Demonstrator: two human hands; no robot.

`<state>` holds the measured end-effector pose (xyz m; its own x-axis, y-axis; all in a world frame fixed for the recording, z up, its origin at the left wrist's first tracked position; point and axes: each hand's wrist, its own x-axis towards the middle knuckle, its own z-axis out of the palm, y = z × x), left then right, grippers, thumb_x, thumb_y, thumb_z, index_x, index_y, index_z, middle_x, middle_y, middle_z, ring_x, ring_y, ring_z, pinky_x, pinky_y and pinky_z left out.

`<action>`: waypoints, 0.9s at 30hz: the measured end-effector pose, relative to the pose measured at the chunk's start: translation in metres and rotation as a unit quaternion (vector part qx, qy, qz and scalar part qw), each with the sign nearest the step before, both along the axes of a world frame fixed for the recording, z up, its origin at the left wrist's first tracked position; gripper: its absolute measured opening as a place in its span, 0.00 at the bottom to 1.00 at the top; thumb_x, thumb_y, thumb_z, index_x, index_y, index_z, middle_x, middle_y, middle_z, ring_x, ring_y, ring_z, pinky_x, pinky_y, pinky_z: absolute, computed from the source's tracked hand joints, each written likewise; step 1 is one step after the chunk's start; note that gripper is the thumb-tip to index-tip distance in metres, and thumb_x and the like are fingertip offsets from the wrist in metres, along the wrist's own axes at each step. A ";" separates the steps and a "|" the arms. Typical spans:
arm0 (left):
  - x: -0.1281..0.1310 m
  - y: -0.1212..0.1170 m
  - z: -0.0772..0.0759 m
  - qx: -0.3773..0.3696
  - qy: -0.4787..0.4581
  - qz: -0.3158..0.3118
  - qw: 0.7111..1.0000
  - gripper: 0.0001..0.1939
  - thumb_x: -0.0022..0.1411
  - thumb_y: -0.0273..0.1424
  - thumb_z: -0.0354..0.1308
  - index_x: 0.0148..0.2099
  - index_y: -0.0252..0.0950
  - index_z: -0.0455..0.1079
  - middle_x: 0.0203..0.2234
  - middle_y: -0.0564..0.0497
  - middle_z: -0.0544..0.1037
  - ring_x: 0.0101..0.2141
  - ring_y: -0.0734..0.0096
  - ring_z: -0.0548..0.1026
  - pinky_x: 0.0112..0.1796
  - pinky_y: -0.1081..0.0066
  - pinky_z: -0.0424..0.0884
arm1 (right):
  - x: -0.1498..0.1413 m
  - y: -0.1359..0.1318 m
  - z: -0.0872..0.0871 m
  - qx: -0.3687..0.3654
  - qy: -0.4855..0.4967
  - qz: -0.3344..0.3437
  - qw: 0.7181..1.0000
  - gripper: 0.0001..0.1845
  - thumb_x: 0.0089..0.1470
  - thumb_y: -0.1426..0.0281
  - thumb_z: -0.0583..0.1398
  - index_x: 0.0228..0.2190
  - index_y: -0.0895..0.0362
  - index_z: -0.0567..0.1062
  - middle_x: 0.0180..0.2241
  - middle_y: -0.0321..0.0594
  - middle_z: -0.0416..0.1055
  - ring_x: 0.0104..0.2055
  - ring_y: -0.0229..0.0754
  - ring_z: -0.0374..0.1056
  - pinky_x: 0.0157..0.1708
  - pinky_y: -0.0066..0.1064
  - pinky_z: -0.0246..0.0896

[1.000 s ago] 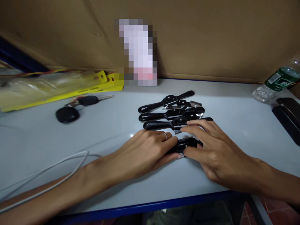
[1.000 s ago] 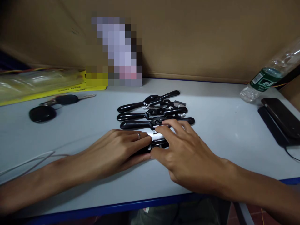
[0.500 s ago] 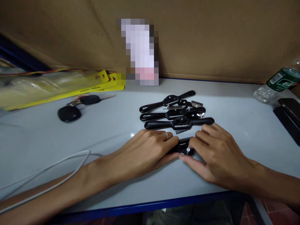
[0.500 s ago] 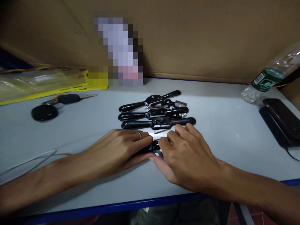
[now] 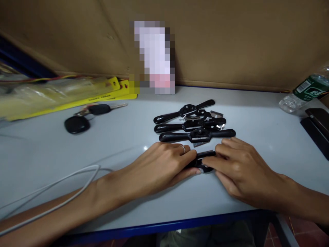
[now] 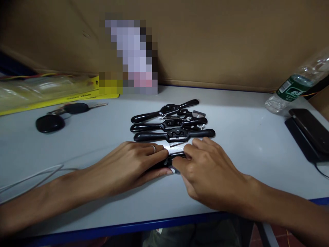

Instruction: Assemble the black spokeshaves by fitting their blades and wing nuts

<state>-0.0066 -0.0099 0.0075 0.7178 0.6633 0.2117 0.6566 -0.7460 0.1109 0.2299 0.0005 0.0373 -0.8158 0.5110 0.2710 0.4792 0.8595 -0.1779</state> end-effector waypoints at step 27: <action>0.001 0.000 0.001 0.003 -0.007 -0.002 1.000 0.29 0.79 0.45 0.35 0.34 0.37 0.68 0.20 0.54 0.71 0.19 0.69 0.70 0.22 0.66 0.54 | -0.007 0.004 0.000 -0.228 0.007 -0.026 0.973 0.05 0.64 0.70 0.59 0.35 0.57 0.74 0.34 0.38 0.72 0.34 0.39 0.66 0.35 0.33 0.55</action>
<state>-0.0055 -0.0097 0.0086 0.7171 0.6596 0.2250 0.6526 -0.7489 0.1152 0.2229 0.0045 0.0374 -0.7836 0.6211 0.0179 0.5141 0.6642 -0.5427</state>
